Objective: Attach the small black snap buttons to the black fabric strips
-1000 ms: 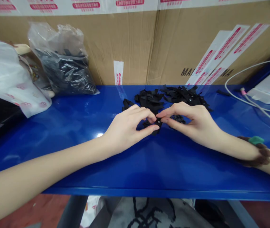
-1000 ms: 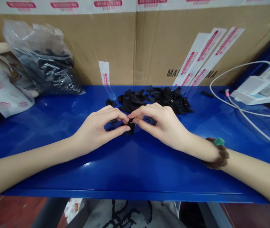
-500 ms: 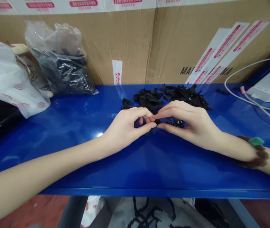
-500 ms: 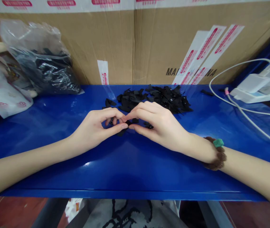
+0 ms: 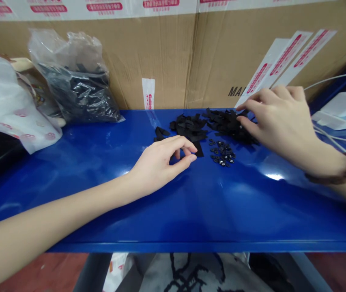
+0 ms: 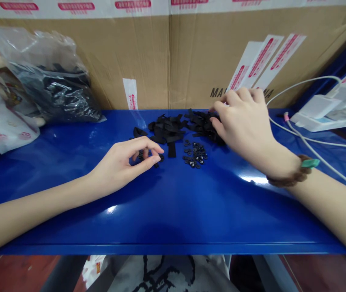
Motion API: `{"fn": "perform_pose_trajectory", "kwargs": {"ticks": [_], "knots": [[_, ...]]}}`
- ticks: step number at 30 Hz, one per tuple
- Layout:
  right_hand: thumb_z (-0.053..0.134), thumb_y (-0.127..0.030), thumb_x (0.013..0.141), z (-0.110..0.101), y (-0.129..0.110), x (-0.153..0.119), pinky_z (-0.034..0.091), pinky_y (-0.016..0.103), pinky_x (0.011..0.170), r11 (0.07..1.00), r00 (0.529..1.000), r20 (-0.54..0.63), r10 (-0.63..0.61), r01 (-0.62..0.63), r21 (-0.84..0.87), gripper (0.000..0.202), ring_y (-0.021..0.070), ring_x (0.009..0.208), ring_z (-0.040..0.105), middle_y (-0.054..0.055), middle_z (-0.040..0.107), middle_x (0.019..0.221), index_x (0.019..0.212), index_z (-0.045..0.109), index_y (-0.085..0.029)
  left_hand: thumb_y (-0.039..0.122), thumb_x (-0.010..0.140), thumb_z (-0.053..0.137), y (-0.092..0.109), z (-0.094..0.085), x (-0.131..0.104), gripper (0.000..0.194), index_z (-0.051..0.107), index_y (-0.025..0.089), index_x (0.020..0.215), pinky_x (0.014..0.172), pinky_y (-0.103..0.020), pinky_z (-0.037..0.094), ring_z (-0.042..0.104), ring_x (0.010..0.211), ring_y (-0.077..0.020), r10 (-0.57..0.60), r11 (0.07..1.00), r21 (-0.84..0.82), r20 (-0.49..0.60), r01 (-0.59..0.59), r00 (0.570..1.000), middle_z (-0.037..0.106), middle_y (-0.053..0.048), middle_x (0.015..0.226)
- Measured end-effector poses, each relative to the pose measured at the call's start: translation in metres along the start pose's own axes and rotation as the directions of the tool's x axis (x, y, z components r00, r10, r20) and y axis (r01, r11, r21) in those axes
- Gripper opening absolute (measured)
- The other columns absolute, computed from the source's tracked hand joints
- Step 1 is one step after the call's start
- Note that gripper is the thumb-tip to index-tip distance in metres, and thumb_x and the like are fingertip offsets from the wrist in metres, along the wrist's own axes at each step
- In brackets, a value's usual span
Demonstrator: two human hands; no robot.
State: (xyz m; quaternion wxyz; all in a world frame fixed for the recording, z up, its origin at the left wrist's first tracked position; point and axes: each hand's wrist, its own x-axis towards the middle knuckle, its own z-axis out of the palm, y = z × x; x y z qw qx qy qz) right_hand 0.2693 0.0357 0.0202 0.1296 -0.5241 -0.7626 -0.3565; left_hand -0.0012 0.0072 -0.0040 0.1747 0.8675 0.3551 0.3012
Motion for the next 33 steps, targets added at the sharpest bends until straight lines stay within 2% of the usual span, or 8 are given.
{"fn": "perform_pose_trajectory", "kwargs": {"ticks": [4,8,11,16,19,22,26,33], "knots": [[0.05,-0.032,0.092,0.008,-0.012,-0.002,0.039,0.048,0.085,0.967,0.997,-0.011,-0.081,0.081,0.243,0.022,0.031,0.1,0.057,0.011,0.066,0.101,0.099,0.066,-0.019,0.023,0.09,0.057,0.0,0.0,0.0,0.011,0.065,0.019,0.095,0.066,-0.022,0.041,0.056,0.072,-0.0089,0.024,0.999,0.027,0.005,-0.025,1.0,0.067,0.001,0.084],[0.049,-0.036,0.094,0.011,-0.031,-0.006,0.04,0.043,0.09,0.825,0.962,-0.004,-0.272,0.235,0.514,0.024,0.0255,0.107,0.057,0.008,0.064,0.114,0.102,0.065,-0.021,0.022,0.09,0.055,0.001,0.0,0.0,0.012,0.066,0.018,0.094,0.067,-0.022,0.041,0.056,0.074,-0.0095,0.019,0.999,0.038,0.024,-0.02,1.0,0.065,0.001,0.082],[0.046,-0.042,0.095,0.015,-0.037,-0.007,0.036,0.043,0.098,0.768,0.946,0.016,-0.323,0.252,0.589,0.031,0.025,0.115,0.054,0.009,0.061,0.123,0.103,0.066,-0.02,0.021,0.089,0.055,0.001,-0.001,-0.001,0.012,0.066,0.018,0.093,0.067,-0.022,0.04,0.055,0.074,-0.009,0.009,0.999,0.041,0.036,-0.01,0.999,0.065,0.002,0.082],[0.032,-0.043,0.1,0.025,-0.039,-0.005,0.034,0.046,0.103,0.737,0.96,0.108,-0.259,0.125,0.664,0.043,0.0246,0.119,0.054,0.008,0.063,0.126,0.105,0.068,-0.019,0.022,0.089,0.055,0.0,0.0,0.001,0.012,0.066,0.019,0.091,0.067,-0.021,0.038,0.054,0.074,-0.0084,0.005,0.999,0.032,0.041,-0.007,0.999,0.064,0.003,0.083],[0.033,-0.04,0.1,0.028,-0.039,-0.004,0.032,0.046,0.106,0.72,0.956,0.109,-0.271,0.126,0.682,0.042,0.0237,0.119,0.054,0.007,0.066,0.121,0.111,0.067,-0.018,0.022,0.089,0.054,-0.001,0.001,0.001,0.012,0.066,0.018,0.09,0.067,-0.021,0.038,0.054,0.073,-0.0085,0.01,0.999,0.033,0.045,-0.011,0.999,0.064,0.003,0.081],[0.04,-0.035,0.099,0.025,-0.037,-0.004,0.029,0.047,0.108,0.738,0.963,0.039,-0.266,0.177,0.651,0.034,0.0235,0.117,0.056,0.006,0.068,0.117,0.11,0.068,-0.018,0.022,0.09,0.054,-0.001,0.0,0.0,0.013,0.066,0.018,0.09,0.067,-0.022,0.038,0.054,0.073,-0.0088,0.013,0.999,0.04,0.043,-0.015,0.999,0.064,0.002,0.08],[0.05,-0.023,0.094,0.015,-0.036,-0.005,0.038,0.041,0.097,0.718,0.969,-0.134,-0.208,0.244,0.652,0.021,0.0196,0.097,0.063,0.005,0.071,0.101,0.1,0.069,-0.018,0.021,0.089,0.055,-0.001,0.0,-0.001,0.012,0.066,0.018,0.091,0.067,-0.022,0.038,0.054,0.074,-0.0086,0.007,0.999,0.052,0.012,-0.008,1.0,0.065,0.003,0.08],[0.066,-0.024,0.084,-0.008,-0.05,-0.012,0.048,0.03,0.077,0.571,0.984,-0.157,-0.081,0.175,0.802,0.017,0.0166,0.082,0.063,0.004,0.071,0.087,0.099,0.066,-0.015,0.03,0.086,0.062,0.0,0.0,-0.001,0.021,0.059,0.018,0.103,0.067,-0.02,0.04,0.053,0.07,-0.0062,-0.086,0.995,-0.048,-0.04,0.084,0.995,0.067,0.003,0.091]]}}
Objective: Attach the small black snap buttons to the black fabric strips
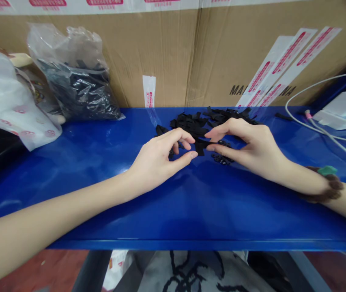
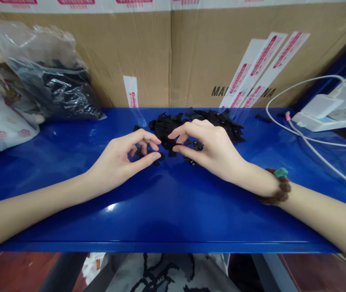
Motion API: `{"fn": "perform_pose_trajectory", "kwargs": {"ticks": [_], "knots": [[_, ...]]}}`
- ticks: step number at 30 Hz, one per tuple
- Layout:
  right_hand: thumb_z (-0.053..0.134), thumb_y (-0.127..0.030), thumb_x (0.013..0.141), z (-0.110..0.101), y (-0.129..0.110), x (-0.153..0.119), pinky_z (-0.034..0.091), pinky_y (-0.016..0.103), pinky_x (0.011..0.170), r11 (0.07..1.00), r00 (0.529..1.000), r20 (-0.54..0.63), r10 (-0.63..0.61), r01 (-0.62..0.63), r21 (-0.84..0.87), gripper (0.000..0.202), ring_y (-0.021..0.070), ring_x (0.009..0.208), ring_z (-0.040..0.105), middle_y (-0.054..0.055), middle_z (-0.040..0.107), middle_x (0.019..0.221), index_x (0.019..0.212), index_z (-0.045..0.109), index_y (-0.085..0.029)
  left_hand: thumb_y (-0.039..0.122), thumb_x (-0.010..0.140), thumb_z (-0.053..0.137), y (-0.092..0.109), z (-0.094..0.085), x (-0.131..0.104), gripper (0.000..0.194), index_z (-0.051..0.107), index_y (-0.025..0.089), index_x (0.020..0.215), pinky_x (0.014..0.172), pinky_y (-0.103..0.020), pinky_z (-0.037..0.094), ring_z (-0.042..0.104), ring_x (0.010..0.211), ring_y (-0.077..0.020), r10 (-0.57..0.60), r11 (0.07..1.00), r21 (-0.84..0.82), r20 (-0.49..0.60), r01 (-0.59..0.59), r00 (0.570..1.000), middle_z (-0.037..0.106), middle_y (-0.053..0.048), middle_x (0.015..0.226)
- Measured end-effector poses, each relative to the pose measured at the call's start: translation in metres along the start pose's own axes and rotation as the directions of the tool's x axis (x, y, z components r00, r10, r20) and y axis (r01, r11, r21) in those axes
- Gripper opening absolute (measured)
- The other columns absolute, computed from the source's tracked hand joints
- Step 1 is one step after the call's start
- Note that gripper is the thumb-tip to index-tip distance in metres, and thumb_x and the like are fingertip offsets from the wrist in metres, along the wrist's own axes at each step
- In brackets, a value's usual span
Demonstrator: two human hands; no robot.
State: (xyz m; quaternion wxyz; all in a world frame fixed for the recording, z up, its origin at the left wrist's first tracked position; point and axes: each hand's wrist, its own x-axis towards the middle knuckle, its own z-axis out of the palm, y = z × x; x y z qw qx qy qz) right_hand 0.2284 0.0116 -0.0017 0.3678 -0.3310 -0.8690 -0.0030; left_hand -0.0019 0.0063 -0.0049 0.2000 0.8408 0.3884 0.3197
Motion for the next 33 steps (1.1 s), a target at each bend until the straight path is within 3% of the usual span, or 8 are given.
{"fn": "perform_pose_trajectory", "kwargs": {"ticks": [5,10,15,22,25,29,33], "knots": [[0.065,-0.025,0.085,0.001,-0.01,0.0,0.047,0.032,0.073,0.994,0.994,0.026,-0.109,0.109,0.013,0.015,0.0171,0.078,0.061,0.004,0.069,0.084,0.098,0.066,-0.016,0.038,0.087,0.061,0.001,-0.001,0.001,0.028,0.057,0.016,0.105,0.064,-0.019,0.041,0.056,0.07,-0.0062,-0.047,0.985,-0.165,0.057,0.056,0.997,0.069,0.003,0.089],[0.064,-0.024,0.086,0.002,-0.012,-0.001,0.046,0.031,0.074,0.976,0.974,0.072,-0.215,0.216,-0.013,0.015,0.016,0.08,0.06,0.004,0.068,0.084,0.099,0.065,-0.016,0.034,0.09,0.059,-0.001,0.0,0.002,0.028,0.058,0.017,0.113,0.069,-0.02,0.045,0.062,0.082,-0.0085,-0.038,0.936,-0.342,0.132,0.082,0.991,0.069,0.001,0.093],[0.063,-0.024,0.088,0.003,-0.01,-0.002,0.047,0.029,0.075,0.976,0.97,0.106,-0.217,0.217,0.011,0.023,0.0153,0.081,0.059,0.002,0.066,0.083,0.11,0.061,-0.017,0.026,0.088,0.062,0.001,-0.002,0.005,0.021,0.061,0.014,0.104,0.075,-0.019,0.047,0.063,0.084,-0.0086,-0.085,0.859,-0.492,0.132,0.14,0.988,0.069,-0.001,0.093],[0.059,-0.024,0.09,0.006,-0.008,-0.005,0.047,0.029,0.076,0.979,0.968,0.149,-0.202,0.204,0.003,0.04,0.016,0.081,0.06,0.001,0.065,0.085,0.129,0.05,-0.019,0.028,0.087,0.063,-0.003,0.0,0.009,0.016,0.065,0.013,0.093,0.065,-0.017,0.046,0.061,0.076,-0.0073,-0.129,0.819,-0.543,0.142,0.186,0.982,0.068,0.0,0.083],[0.057,-0.024,0.091,0.005,-0.009,-0.004,0.047,0.03,0.077,0.974,0.967,0.157,-0.2,0.213,-0.075,0.046,0.0164,0.081,0.06,0.001,0.065,0.085,0.135,0.045,-0.02,0.024,0.087,0.062,-0.004,0.0,0.009,0.012,0.066,0.013,0.089,0.066,-0.019,0.048,0.062,0.073,-0.0082,-0.131,0.839,-0.512,0.136,0.183,0.982,0.068,-0.001,0.08],[0.051,-0.027,0.093,-0.007,-0.006,0.0,0.045,0.038,0.08,0.928,0.977,0.177,-0.116,0.17,-0.331,0.044,0.0226,0.088,0.061,0.007,0.068,0.095,0.136,0.044,-0.019,0.017,0.084,0.063,-0.002,-0.001,0.007,0.005,0.065,0.014,0.087,0.069,-0.022,0.051,0.063,0.07,-0.009,-0.142,0.843,-0.508,0.11,0.178,0.984,0.069,0.0,0.075],[0.047,-0.038,0.094,-0.022,0.009,0.003,0.041,0.042,0.081,0.857,0.964,0.264,-0.022,0.155,-0.492,0.029,0.0273,0.092,0.06,0.008,0.069,0.095,0.112,0.062,-0.021,0.014,0.083,0.063,-0.001,-0.002,0.006,0.005,0.066,0.014,0.087,0.07,-0.021,0.051,0.062,0.07,-0.0082,-0.129,0.861,-0.485,0.084,0.154,0.988,0.069,0.0,0.077]]}}
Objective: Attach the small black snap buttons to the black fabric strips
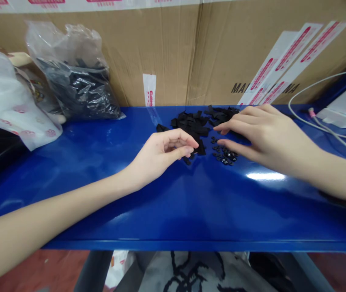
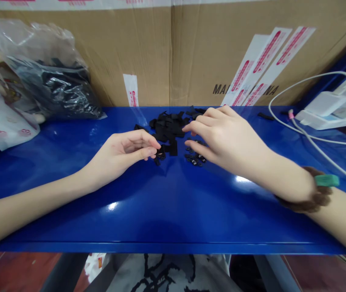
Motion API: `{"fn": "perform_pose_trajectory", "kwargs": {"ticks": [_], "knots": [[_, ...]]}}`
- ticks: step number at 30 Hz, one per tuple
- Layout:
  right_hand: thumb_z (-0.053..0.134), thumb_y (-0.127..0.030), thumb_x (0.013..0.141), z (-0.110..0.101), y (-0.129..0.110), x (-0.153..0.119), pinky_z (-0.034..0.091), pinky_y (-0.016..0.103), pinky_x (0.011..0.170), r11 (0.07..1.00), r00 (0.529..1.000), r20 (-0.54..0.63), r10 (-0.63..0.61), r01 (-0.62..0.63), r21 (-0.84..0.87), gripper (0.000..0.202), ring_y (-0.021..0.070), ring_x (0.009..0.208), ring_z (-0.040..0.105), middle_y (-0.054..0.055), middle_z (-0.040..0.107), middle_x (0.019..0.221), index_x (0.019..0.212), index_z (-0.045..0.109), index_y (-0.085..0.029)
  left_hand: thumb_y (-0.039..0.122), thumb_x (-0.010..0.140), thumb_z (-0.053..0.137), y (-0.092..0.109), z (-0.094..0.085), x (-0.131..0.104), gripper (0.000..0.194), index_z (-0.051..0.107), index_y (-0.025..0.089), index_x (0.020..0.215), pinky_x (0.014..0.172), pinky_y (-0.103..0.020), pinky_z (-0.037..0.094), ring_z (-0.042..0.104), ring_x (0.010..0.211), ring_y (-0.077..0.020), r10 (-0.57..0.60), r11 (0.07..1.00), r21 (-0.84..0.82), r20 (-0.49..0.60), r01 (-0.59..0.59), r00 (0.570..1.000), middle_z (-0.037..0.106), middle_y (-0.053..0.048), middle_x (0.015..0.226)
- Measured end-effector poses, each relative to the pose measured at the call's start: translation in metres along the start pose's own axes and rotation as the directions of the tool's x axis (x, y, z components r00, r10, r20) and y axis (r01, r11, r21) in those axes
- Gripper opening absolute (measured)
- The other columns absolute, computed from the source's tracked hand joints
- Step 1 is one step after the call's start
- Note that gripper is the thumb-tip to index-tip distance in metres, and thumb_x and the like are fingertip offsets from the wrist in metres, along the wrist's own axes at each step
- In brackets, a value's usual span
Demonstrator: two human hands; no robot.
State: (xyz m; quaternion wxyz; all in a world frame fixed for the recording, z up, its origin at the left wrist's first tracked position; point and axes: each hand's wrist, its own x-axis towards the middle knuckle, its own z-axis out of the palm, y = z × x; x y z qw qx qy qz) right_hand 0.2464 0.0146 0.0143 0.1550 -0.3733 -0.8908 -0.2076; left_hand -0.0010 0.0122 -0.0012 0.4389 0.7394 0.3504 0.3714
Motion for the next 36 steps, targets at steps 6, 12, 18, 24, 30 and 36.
{"fn": "perform_pose_trajectory", "kwargs": {"ticks": [6,12,18,24,30,36], "knots": [[0.047,-0.036,0.094,0.006,0.012,-0.003,0.04,0.037,0.078,0.98,0.967,0.169,-0.192,0.178,0.092,0.026,0.0223,0.087,0.06,0.006,0.068,0.096,0.104,0.067,-0.023,0.013,0.086,0.059,0.001,-0.002,0.0,0.017,0.073,0.016,0.094,0.077,-0.022,0.051,0.064,0.079,-0.0098,0.031,0.994,0.108,0.023,-0.033,0.999,0.072,-0.002,0.091],[0.038,-0.027,0.098,0.009,0.004,-0.001,0.039,0.036,0.076,0.984,0.978,0.103,-0.18,0.18,0.006,0.032,0.021,0.08,0.057,0.008,0.066,0.09,0.097,0.069,-0.019,0.01,0.087,0.056,0.001,-0.001,-0.001,0.024,0.074,0.018,0.101,0.074,-0.022,0.05,0.063,0.078,-0.0087,0.083,0.981,0.174,0.035,-0.088,0.996,0.073,-0.001,0.098],[0.044,-0.03,0.097,0.021,0.007,-0.002,0.038,0.035,0.075,0.992,0.987,0.097,-0.127,0.127,0.005,0.026,0.0214,0.086,0.058,0.007,0.066,0.095,0.097,0.068,-0.02,0.01,0.087,0.056,0.001,0.0,-0.001,0.025,0.073,0.019,0.104,0.076,-0.022,0.05,0.065,0.084,-0.01,0.077,0.977,0.198,0.027,-0.081,0.997,0.073,-0.001,0.103],[0.049,-0.027,0.093,0.022,0.005,0.0,0.038,0.035,0.076,0.989,0.992,0.116,-0.058,0.041,0.144,0.019,0.0204,0.082,0.058,0.006,0.066,0.088,0.092,0.066,-0.019,0.012,0.087,0.057,0.0,0.0,-0.001,0.025,0.073,0.019,0.104,0.08,-0.024,0.051,0.066,0.089,-0.012,0.078,0.976,0.203,0.029,-0.083,0.997,0.073,-0.001,0.106],[0.055,-0.021,0.084,0.015,-0.006,0.003,0.041,0.031,0.073,0.944,0.996,0.067,0.064,-0.083,0.319,0.004,0.0159,0.07,0.056,0.0,0.063,0.074,0.082,0.058,-0.021,0.012,0.087,0.057,-0.002,0.0,-0.001,0.026,0.072,0.018,0.107,0.08,-0.023,0.05,0.066,0.09,-0.0108,0.075,0.981,0.178,0.033,-0.08,0.997,0.071,-0.002,0.109],[0.059,-0.022,0.083,0.008,-0.022,0.004,0.047,0.028,0.071,0.753,0.985,0.088,0.147,-0.169,0.636,0.004,0.0138,0.074,0.062,-0.001,0.067,0.081,0.086,0.062,-0.022,0.013,0.086,0.058,-0.004,0.0,-0.001,0.029,0.069,0.019,0.112,0.083,-0.026,0.053,0.065,0.1,-0.0145,0.047,0.989,0.136,0.046,-0.052,0.998,0.068,-0.004,0.117]]}}
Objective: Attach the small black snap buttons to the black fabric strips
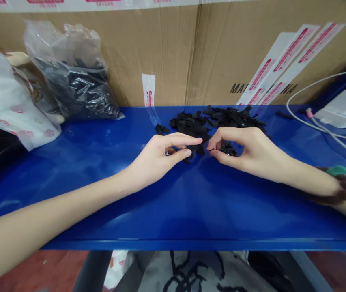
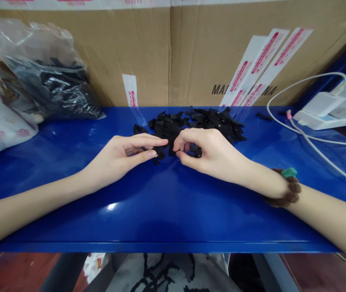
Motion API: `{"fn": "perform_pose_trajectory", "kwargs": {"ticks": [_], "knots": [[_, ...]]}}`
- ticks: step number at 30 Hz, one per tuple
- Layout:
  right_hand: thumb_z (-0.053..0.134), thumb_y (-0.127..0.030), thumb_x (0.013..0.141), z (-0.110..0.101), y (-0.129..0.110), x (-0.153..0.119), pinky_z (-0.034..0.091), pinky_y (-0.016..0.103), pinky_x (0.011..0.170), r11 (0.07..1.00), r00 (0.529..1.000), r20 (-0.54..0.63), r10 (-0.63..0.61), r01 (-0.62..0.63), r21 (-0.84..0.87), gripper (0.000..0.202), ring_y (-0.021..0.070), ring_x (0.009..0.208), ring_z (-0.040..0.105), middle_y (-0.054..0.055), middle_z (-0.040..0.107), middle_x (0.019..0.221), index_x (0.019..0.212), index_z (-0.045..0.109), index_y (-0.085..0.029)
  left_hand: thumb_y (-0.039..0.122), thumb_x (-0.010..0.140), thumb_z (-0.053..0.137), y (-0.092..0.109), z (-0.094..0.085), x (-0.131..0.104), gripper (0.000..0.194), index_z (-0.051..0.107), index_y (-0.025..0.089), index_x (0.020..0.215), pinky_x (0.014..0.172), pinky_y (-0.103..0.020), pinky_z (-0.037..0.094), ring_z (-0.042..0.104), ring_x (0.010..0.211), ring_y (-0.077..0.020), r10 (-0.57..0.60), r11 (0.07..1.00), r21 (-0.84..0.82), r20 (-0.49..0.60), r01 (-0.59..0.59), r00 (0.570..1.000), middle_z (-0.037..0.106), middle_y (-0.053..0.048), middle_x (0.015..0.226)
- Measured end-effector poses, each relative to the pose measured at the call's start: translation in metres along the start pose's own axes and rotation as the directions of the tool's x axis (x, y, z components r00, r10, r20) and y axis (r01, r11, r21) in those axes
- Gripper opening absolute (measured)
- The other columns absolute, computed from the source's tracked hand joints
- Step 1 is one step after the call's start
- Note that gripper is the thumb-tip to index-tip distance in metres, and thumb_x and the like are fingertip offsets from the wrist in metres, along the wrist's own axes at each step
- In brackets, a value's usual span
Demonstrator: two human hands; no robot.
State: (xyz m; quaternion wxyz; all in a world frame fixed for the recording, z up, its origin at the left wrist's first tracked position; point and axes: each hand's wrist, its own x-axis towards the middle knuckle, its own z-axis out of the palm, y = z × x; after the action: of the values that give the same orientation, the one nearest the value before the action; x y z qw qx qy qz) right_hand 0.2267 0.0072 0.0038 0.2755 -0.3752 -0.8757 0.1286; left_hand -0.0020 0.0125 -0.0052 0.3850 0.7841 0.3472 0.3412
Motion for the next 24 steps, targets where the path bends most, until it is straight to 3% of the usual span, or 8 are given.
{"fn": "perform_pose_trajectory", "kwargs": {"ticks": [4,9,14,19,24], "knots": [[0.068,-0.036,0.08,0.006,-0.005,0.001,0.052,0.028,0.074,0.939,0.988,0.015,0.156,-0.153,0.309,0.016,0.0142,0.076,0.065,-0.001,0.071,0.084,0.084,0.067,-0.021,0.015,0.086,0.059,-0.001,0.001,0.0,0.031,0.068,0.019,0.116,0.085,-0.027,0.053,0.064,0.103,-0.0153,0.01,1.0,0.015,-0.002,-0.01,1.0,0.067,-0.005,0.121],[0.077,-0.032,0.071,0.012,-0.008,0.002,0.057,0.03,0.074,0.754,0.945,0.099,0.313,-0.31,0.579,0.014,0.0161,0.075,0.069,0.0,0.074,0.08,0.08,0.071,-0.023,0.013,0.085,0.06,0.001,0.003,-0.002,0.034,0.067,0.019,0.118,0.076,-0.022,0.053,0.063,0.082,-0.0083,0.061,0.996,0.059,-0.017,-0.06,0.998,0.064,-0.005,0.124],[0.08,-0.03,0.068,0.015,-0.008,0.002,0.052,0.023,0.065,0.68,0.932,0.108,0.346,-0.329,0.656,0.014,0.012,0.068,0.066,0.0,0.073,0.073,0.073,0.071,-0.02,0.011,0.085,0.06,0.005,0.006,-0.004,0.035,0.067,0.02,0.118,0.071,-0.02,0.052,0.06,0.071,-0.0045,0.103,0.993,0.061,0.006,-0.103,0.995,0.063,-0.005,0.124],[0.08,-0.036,0.067,0.017,-0.009,0.001,0.045,0.022,0.058,0.698,0.933,0.084,0.35,-0.32,0.641,0.021,0.0089,0.058,0.056,-0.001,0.068,0.066,0.069,0.07,-0.017,0.01,0.085,0.06,0.006,0.008,-0.006,0.038,0.065,0.021,0.121,0.071,-0.02,0.053,0.057,0.072,-0.0055,0.151,0.986,0.062,0.03,-0.152,0.988,0.063,-0.006,0.123],[0.078,-0.041,0.069,0.019,-0.01,0.0,0.042,0.023,0.059,0.728,0.922,0.055,0.383,-0.339,0.596,0.024,0.0104,0.063,0.056,0.0,0.067,0.069,0.072,0.07,-0.018,0.007,0.084,0.061,0.005,0.008,-0.006,0.04,0.064,0.019,0.122,0.071,-0.018,0.053,0.055,0.072,-0.0043,0.175,0.983,0.058,0.03,-0.176,0.984,0.062,-0.007,0.125]]}}
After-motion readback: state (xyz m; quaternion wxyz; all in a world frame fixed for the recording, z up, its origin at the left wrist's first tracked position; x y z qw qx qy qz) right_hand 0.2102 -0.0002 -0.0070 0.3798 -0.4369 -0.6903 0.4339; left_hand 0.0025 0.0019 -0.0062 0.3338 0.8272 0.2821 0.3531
